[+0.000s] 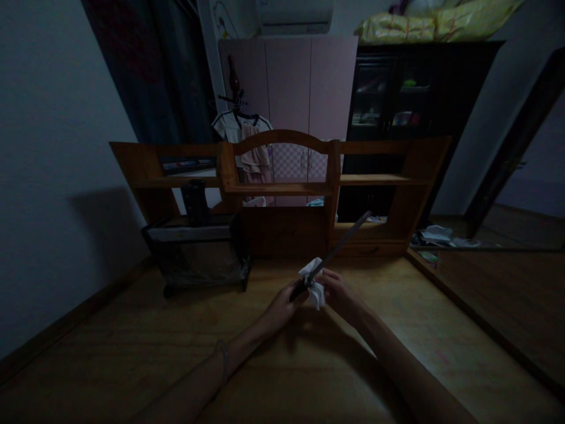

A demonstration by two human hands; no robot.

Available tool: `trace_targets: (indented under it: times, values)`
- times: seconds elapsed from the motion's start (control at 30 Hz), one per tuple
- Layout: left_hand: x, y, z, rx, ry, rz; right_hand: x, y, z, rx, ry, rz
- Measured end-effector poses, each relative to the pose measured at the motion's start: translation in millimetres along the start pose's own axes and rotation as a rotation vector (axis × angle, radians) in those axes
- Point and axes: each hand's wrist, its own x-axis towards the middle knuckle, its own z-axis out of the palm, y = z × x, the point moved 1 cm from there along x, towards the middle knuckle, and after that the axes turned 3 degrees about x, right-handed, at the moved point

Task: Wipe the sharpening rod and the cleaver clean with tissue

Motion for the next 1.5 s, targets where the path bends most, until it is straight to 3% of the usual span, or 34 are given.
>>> trace_targets:
  times: [0.23,0.6,1.03,1.33,1.5]
  values:
    - [-0.1,-4.8,-1.3,0.021,0.090,-0.002,-4.3,0.4,5.9,0.003,-0.038,0.035]
    - [1.2,-0.8,-4.7,0.205,0.087,0.087,-0.4,6.0,-2.5,0.040,-0.001,0.039]
    - [-3.1,5.1,-3.6,0.099,-0.076,0.031,2.4,9.0,-7.5,0.011,0.006,-0.004]
    - [-1.6,4.9,-5.3,0.126,-0.119,-0.001,-2.2,7.9,-4.6,-0.180,0.172,0.035]
    - [-1.2,4.3,-6.5,0.120,-0.120,0.007,-2.3,7.2,-5.4,-0.230,0.189,0.016]
